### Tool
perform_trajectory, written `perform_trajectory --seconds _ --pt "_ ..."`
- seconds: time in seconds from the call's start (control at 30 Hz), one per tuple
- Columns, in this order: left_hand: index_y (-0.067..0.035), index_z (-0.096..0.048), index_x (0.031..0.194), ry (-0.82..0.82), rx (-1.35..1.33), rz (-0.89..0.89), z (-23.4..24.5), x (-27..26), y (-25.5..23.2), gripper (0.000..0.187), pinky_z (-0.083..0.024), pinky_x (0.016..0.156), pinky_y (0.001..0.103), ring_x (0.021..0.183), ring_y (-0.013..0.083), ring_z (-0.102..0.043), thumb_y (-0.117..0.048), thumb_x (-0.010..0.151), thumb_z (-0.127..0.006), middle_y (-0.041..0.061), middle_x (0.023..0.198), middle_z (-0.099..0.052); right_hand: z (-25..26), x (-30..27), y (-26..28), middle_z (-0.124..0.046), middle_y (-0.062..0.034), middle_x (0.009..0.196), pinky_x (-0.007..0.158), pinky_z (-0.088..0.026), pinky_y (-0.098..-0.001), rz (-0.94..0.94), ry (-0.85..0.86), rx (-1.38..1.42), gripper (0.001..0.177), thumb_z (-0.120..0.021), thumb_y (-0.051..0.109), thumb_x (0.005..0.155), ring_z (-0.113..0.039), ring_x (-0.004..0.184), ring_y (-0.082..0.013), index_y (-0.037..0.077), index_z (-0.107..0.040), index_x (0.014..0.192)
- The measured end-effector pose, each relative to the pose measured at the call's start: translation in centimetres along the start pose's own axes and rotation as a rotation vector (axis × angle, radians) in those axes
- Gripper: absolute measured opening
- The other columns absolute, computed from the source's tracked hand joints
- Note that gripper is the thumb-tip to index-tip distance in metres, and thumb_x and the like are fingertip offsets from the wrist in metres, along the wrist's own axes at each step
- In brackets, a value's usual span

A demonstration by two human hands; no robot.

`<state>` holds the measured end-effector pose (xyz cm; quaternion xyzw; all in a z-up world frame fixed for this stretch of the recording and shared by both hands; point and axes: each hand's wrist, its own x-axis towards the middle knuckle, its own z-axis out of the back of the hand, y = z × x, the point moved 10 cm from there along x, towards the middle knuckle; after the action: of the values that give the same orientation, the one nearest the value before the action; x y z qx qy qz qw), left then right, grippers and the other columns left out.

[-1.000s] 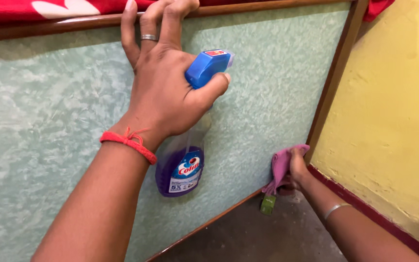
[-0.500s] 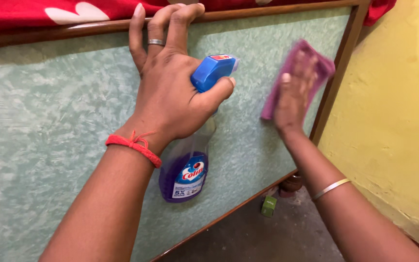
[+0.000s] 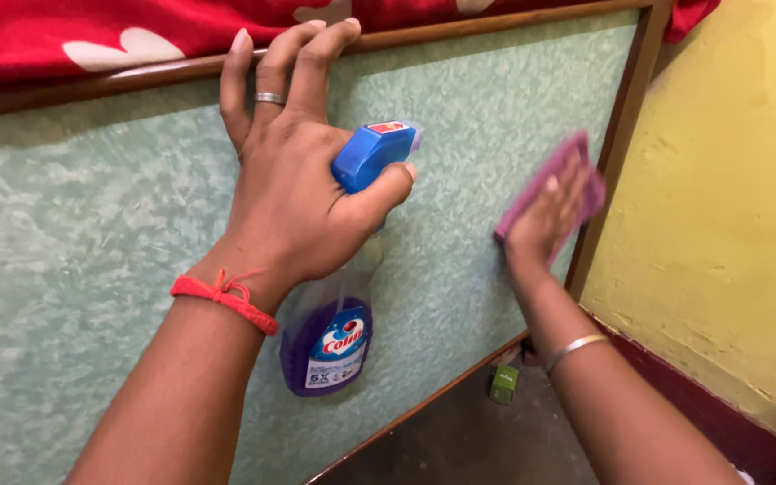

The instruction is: The person sprays a cleaning solution onto the side panel of a wooden bed frame and wipes it with a cloth. The person continues wiping the panel and the wooden frame legs while holding the spray bottle.

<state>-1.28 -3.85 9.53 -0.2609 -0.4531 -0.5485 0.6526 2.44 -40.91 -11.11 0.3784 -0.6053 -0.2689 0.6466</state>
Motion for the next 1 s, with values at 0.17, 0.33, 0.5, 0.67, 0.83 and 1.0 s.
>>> perform_trajectory --seconds 0.17,0.33,0.5,0.67,0.83,1.0 --pt "-0.014 -0.078 0.074 0.006 -0.021 0.019 0.2 0.0 0.1 0.032 -0.002 0.129 0.052 0.153 0.0327 -0.028 -0.043 0.085 -0.07 0.013 0.16 -0.044 0.9 -7.8 -14.4 -0.014 -0.0022 0.172 0.126 -0.022 -0.0393 -0.821 -0.09 0.095 0.059 -0.023 0.037 0.106 -0.019 0.157 -0.0235 0.027 -0.018 0.164" --pt "-0.014 -0.078 0.071 0.005 -0.026 0.04 0.3 0.1 0.2 0.032 -0.002 0.128 0.051 0.153 0.0326 -0.028 -0.043 0.084 -0.069 0.014 0.16 -0.044 0.5 -3.5 -10.0 -0.015 -0.002 0.172 0.127 -0.018 -0.0392 -0.515 -0.123 0.062 0.057 -0.026 0.031 0.108 -0.018 0.157 -0.0235 0.022 -0.018 0.163" --pt "-0.013 -0.079 0.072 0.037 -0.03 0.048 0.6 0.3 0.3 0.034 -0.003 0.127 0.051 0.152 0.0332 -0.029 -0.043 0.084 -0.069 0.016 0.159 -0.045 -0.8 -2.5 6.9 -0.019 -0.0069 0.173 0.128 -0.012 -0.0497 -0.012 -0.097 -0.138 0.053 -0.026 0.034 0.113 -0.017 0.159 -0.032 0.024 -0.025 0.165" --pt "-0.011 -0.08 0.08 0.045 -0.075 0.05 1.5 0.9 0.0 0.034 -0.004 0.125 0.052 0.151 0.0362 -0.03 -0.042 0.085 -0.069 0.021 0.157 -0.046 -2.4 -14.4 18.0 -0.019 -0.0181 0.174 0.129 -0.013 -0.0632 0.54 -0.037 0.012 0.059 -0.04 0.04 0.114 -0.014 0.161 -0.0481 0.018 -0.023 0.165" --pt "-0.009 -0.078 0.076 0.051 -0.127 0.068 3.6 1.0 -1.3 0.032 -0.013 0.123 0.054 0.145 0.0345 -0.04 -0.038 0.086 -0.069 0.018 0.151 -0.052 -2.2 -23.7 17.2 -0.028 -0.0109 0.17 0.123 -0.011 -0.0692 1.02 0.229 -0.061 0.039 -0.055 0.045 0.102 -0.014 0.16 -0.0472 0.033 -0.058 0.139" --pt "-0.007 -0.075 0.078 0.166 -0.249 0.322 5.3 0.4 -1.0 0.035 -0.054 0.086 0.043 0.098 0.0302 -0.07 -0.041 0.084 -0.066 0.014 0.107 -0.075 -0.8 -16.9 11.0 -0.028 -0.0166 0.168 0.125 -0.013 -0.0627 0.747 0.093 -0.096 0.052 -0.047 0.037 0.103 -0.021 0.155 -0.0473 0.022 -0.046 0.153"
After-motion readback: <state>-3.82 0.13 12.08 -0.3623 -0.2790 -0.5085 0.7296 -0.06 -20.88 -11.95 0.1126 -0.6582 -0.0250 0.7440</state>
